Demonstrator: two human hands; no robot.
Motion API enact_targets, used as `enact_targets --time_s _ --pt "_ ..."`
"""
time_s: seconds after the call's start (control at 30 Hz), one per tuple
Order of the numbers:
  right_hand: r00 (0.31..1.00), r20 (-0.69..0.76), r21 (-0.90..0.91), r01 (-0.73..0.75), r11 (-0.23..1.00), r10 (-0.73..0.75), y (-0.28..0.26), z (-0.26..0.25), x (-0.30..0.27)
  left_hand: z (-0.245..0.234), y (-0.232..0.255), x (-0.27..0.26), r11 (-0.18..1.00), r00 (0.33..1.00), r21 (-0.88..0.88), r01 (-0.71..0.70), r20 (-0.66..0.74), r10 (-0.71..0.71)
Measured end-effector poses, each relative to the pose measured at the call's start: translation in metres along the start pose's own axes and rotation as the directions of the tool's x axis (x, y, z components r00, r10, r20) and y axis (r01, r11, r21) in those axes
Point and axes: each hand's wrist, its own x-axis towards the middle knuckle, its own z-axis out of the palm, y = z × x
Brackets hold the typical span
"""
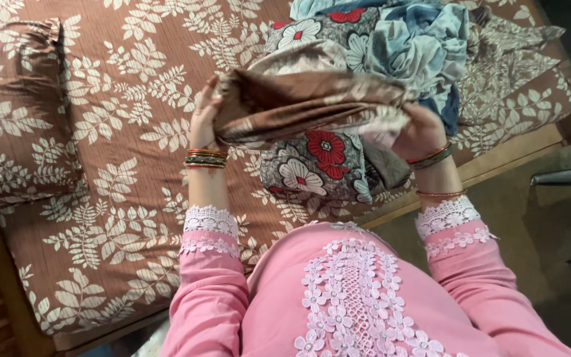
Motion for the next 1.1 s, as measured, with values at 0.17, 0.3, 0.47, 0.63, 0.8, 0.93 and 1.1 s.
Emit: enact_targets --time_s 0.17,0.3,0.47,0.63,0.8,0.93,1.1 --pt "0.931 0.003 0.274 0.350 0.896 -0.364 0.010 -0.003 0.006 -0.046 -0.027 0.010 0.864 0.994 0.499 0.074 0.034 -0.105" --pt "0.903 -0.014 0.329 0.410 0.851 -0.430 0.008 -0.003 0.006 -0.045 -0.039 0.000 0.606 0.983 0.778 0.166 -0.181 -0.036" --pt "0.774 0.386 0.391 0.355 0.849 -0.501 -0.002 0.056 0.019 -0.065 -0.095 0.005 0.040 0.958 0.962 0.272 -0.274 0.084" --pt "0.790 0.333 0.187 0.480 0.857 -0.515 -0.003 0.078 0.012 -0.118 -0.133 0.032 0.439 0.988 0.887 0.141 -0.156 -0.002" --pt "0.756 0.234 0.120 0.601 0.790 -0.611 -0.019 0.067 0.008 -0.073 -0.101 0.027 0.904 0.953 0.336 0.265 -0.234 -0.193" --pt "0.796 0.117 -0.071 0.603 0.795 -0.594 -0.019 0.046 0.008 -0.034 -0.084 0.017 0.906 0.848 -0.132 0.402 -0.319 -0.423" --pt "0.879 -0.066 -0.493 0.382 0.781 -0.472 -0.010 0.006 0.011 -0.032 -0.067 0.014 0.937 0.990 -0.324 0.127 -0.017 -0.140"
